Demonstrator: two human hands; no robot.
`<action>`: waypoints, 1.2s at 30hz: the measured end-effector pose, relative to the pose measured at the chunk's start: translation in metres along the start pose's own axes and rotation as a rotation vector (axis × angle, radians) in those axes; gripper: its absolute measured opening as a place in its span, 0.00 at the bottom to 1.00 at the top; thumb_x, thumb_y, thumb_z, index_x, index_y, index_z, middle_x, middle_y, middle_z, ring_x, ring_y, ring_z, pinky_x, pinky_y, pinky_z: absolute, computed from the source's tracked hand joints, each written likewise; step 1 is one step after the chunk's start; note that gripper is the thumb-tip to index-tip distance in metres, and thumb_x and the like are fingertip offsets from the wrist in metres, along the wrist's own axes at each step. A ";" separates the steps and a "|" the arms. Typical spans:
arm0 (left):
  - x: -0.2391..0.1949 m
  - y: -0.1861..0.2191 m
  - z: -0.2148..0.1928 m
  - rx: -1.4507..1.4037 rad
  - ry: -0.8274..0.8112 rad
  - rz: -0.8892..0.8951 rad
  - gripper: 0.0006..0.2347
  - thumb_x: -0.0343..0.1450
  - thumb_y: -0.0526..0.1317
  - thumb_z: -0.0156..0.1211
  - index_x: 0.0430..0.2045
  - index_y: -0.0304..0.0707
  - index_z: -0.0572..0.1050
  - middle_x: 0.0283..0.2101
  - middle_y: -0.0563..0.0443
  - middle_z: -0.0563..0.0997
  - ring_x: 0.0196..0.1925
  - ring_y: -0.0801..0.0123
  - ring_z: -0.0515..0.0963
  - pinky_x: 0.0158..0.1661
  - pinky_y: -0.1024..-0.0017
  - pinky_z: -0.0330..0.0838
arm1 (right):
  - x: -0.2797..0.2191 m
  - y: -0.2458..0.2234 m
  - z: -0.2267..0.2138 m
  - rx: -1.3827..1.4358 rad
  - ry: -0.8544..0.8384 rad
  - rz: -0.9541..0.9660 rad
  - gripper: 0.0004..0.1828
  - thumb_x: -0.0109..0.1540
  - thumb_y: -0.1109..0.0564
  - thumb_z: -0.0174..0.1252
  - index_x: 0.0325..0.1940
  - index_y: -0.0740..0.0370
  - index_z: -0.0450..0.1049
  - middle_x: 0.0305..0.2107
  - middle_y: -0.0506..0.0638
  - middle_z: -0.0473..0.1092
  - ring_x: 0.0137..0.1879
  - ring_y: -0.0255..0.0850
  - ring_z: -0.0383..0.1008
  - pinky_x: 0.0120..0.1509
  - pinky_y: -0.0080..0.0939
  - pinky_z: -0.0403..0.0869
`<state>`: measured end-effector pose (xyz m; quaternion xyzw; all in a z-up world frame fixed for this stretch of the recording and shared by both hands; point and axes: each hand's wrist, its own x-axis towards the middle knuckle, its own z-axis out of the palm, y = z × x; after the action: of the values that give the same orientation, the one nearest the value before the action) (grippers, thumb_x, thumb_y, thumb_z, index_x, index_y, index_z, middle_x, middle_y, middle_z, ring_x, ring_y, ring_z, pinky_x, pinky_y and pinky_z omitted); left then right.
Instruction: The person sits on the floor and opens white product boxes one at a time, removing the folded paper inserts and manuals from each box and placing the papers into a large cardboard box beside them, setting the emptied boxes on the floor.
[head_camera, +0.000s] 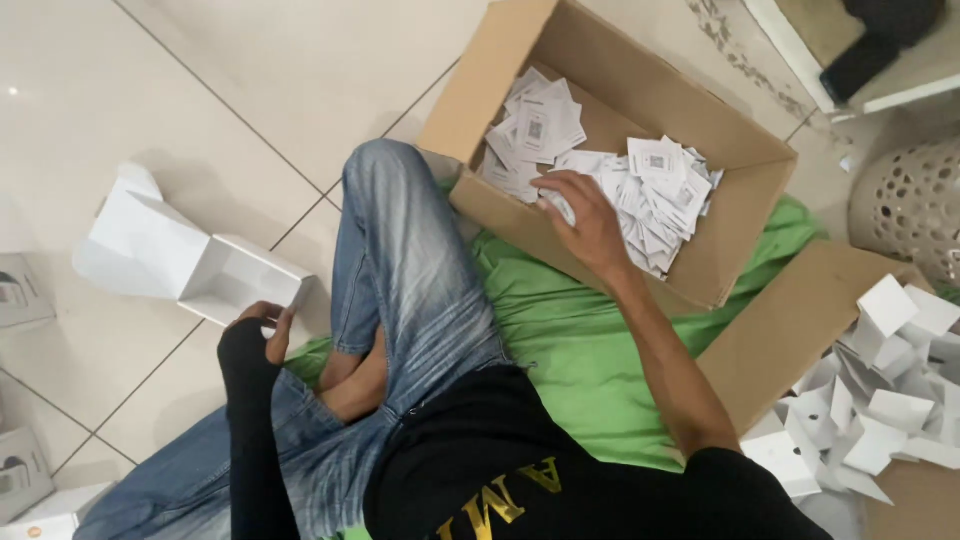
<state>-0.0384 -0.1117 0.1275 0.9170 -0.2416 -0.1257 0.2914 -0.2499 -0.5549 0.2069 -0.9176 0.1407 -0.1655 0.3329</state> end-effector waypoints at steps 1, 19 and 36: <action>0.005 0.010 -0.002 0.007 -0.020 0.006 0.11 0.75 0.45 0.63 0.36 0.35 0.80 0.33 0.43 0.83 0.39 0.55 0.83 0.44 0.61 0.73 | -0.011 0.016 -0.008 0.004 0.005 0.022 0.14 0.69 0.55 0.56 0.56 0.61 0.77 0.50 0.55 0.75 0.57 0.52 0.75 0.63 0.48 0.72; 0.142 0.265 0.091 -0.342 -0.068 0.419 0.07 0.77 0.39 0.59 0.38 0.33 0.79 0.36 0.43 0.82 0.39 0.59 0.81 0.43 0.66 0.72 | 0.055 0.180 0.017 -0.181 -0.135 0.058 0.15 0.63 0.64 0.61 0.53 0.56 0.80 0.53 0.47 0.76 0.55 0.48 0.79 0.58 0.47 0.79; 0.157 0.260 0.174 -1.147 -0.660 -0.049 0.15 0.78 0.41 0.51 0.55 0.30 0.73 0.50 0.44 0.84 0.49 0.69 0.84 0.50 0.71 0.76 | 0.056 0.124 -0.002 0.208 0.231 0.143 0.20 0.70 0.70 0.54 0.63 0.58 0.76 0.61 0.53 0.75 0.69 0.50 0.76 0.71 0.47 0.77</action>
<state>-0.0653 -0.4606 0.1290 0.5351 -0.1922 -0.5154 0.6411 -0.2180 -0.6678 0.1387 -0.8407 0.2250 -0.2594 0.4187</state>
